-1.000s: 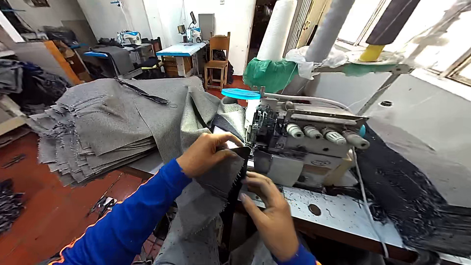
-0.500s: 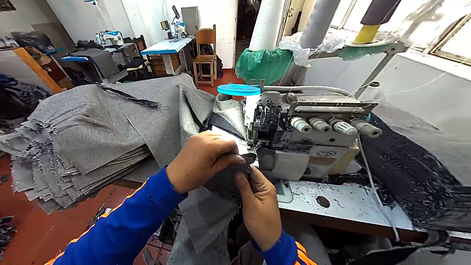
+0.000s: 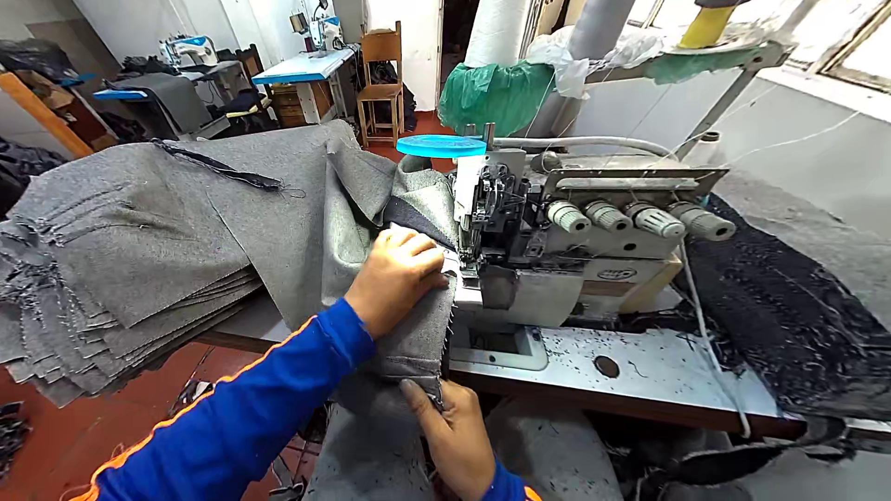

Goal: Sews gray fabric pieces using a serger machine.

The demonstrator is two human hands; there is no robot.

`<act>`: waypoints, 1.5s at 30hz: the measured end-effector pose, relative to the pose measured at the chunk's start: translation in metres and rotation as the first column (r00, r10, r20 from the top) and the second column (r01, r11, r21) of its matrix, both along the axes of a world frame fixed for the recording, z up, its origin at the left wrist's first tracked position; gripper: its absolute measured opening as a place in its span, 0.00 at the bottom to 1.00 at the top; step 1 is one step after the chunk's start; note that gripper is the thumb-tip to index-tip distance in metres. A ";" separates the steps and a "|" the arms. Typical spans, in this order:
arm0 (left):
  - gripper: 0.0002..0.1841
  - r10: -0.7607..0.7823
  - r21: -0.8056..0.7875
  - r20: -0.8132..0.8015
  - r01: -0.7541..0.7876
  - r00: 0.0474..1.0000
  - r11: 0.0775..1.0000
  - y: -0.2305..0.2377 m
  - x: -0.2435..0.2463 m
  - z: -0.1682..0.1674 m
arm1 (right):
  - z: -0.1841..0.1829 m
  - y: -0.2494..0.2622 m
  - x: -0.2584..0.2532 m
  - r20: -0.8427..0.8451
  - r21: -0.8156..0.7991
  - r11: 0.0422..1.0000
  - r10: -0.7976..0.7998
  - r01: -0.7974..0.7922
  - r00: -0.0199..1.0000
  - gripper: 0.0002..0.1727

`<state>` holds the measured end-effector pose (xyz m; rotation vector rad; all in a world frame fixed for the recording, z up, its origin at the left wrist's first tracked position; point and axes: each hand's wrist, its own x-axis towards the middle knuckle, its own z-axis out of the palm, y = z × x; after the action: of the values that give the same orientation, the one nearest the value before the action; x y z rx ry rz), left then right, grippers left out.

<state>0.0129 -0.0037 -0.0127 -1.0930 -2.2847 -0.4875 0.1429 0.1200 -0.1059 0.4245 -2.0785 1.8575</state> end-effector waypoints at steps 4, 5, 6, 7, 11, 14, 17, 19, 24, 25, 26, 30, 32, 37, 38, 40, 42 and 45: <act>0.06 0.090 0.016 -0.220 -0.089 0.971 0.996 0.014 0.031 -0.013 | -0.005 0.011 0.009 0.065 0.013 1.000 0.016 -0.017 0.998 0.17; 0.08 0.126 -0.009 -0.233 -0.131 0.964 0.991 0.019 0.042 -0.014 | -0.003 0.013 0.012 0.084 0.030 0.999 0.018 -0.021 0.996 0.15; 0.11 0.172 -0.043 -0.228 -0.187 0.958 0.981 0.025 0.053 -0.015 | 0.000 0.016 0.016 0.103 0.044 0.999 0.017 -0.022 0.995 0.14; 0.15 0.214 -0.072 -0.217 -0.235 0.952 0.969 0.030 0.063 -0.015 | 0.002 0.018 0.018 0.111 0.053 0.998 0.013 -0.019 0.994 0.13; 0.15 0.263 -0.113 -0.144 -0.280 0.954 0.953 0.039 0.068 -0.018 | 0.009 0.033 0.012 0.112 -0.006 1.000 0.027 -0.027 0.993 0.12; 0.11 0.203 -0.017 0.015 -0.203 0.979 0.979 0.041 0.054 -0.013 | 0.017 0.041 0.001 0.143 -0.162 0.985 0.085 -0.061 0.986 0.12; 0.09 0.145 0.018 0.113 -0.148 0.983 0.989 0.036 0.052 0.007 | 0.025 0.050 -0.012 0.168 -0.345 0.926 0.221 -0.153 0.961 0.16; 0.12 0.124 -0.003 0.081 -0.124 0.989 0.992 0.031 0.065 0.018 | 0.027 0.054 -0.021 0.182 -0.409 0.889 0.303 -0.208 0.936 0.17; 0.15 0.037 -0.039 0.029 -0.036 0.999 0.999 0.015 0.097 0.011 | 0.033 0.055 -0.033 0.137 -0.250 0.952 0.218 -0.179 0.966 0.18; 0.18 0.021 -0.059 0.007 -0.021 1.000 0.998 0.011 0.099 0.005 | 0.033 0.054 -0.033 0.121 -0.217 0.963 0.188 -0.159 0.975 0.18; 0.21 0.011 -0.087 -0.024 -0.013 1.000 0.996 0.007 0.100 0.000 | 0.033 0.051 -0.033 0.104 -0.190 0.972 0.159 -0.137 0.982 0.18; 0.32 -0.045 -0.173 -0.122 0.023 0.992 0.985 -0.005 0.093 -0.011 | 0.028 0.041 -0.033 -0.011 -0.048 0.998 -0.039 0.039 0.999 0.20; 0.31 -0.058 -0.219 -0.149 0.024 0.987 0.975 -0.007 0.088 -0.012 | 0.027 0.038 -0.034 -0.097 0.057 0.989 -0.133 0.139 0.986 0.23; 0.16 -0.081 -0.243 -0.210 0.028 0.974 0.970 -0.005 0.064 -0.009 | 0.031 0.034 -0.042 -0.180 0.189 0.944 -0.238 0.271 0.955 0.24; 0.15 -0.107 -0.220 -0.203 0.061 0.973 0.974 -0.005 0.057 -0.006 | 0.033 0.033 -0.044 -0.176 0.214 0.931 -0.261 0.295 0.949 0.23; 0.13 -0.159 -0.195 -0.169 0.125 0.973 0.973 -0.006 0.044 -0.003 | 0.037 0.032 -0.049 -0.143 0.244 0.920 -0.280 0.308 0.949 0.25; 0.13 -0.183 -0.190 -0.151 0.153 0.971 0.970 -0.005 0.032 -0.001 | 0.036 0.032 -0.050 -0.108 0.268 0.929 -0.234 0.255 0.966 0.26; 0.13 -0.206 -0.184 -0.123 0.182 0.971 0.966 -0.004 0.014 0.000 | 0.024 0.022 -0.037 -0.067 0.295 0.949 -0.092 0.108 0.993 0.28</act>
<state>0.0272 -0.0075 -0.0130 -1.4000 -2.1372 -0.2811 0.1059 0.1424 -0.0819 0.4252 -2.3055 1.4632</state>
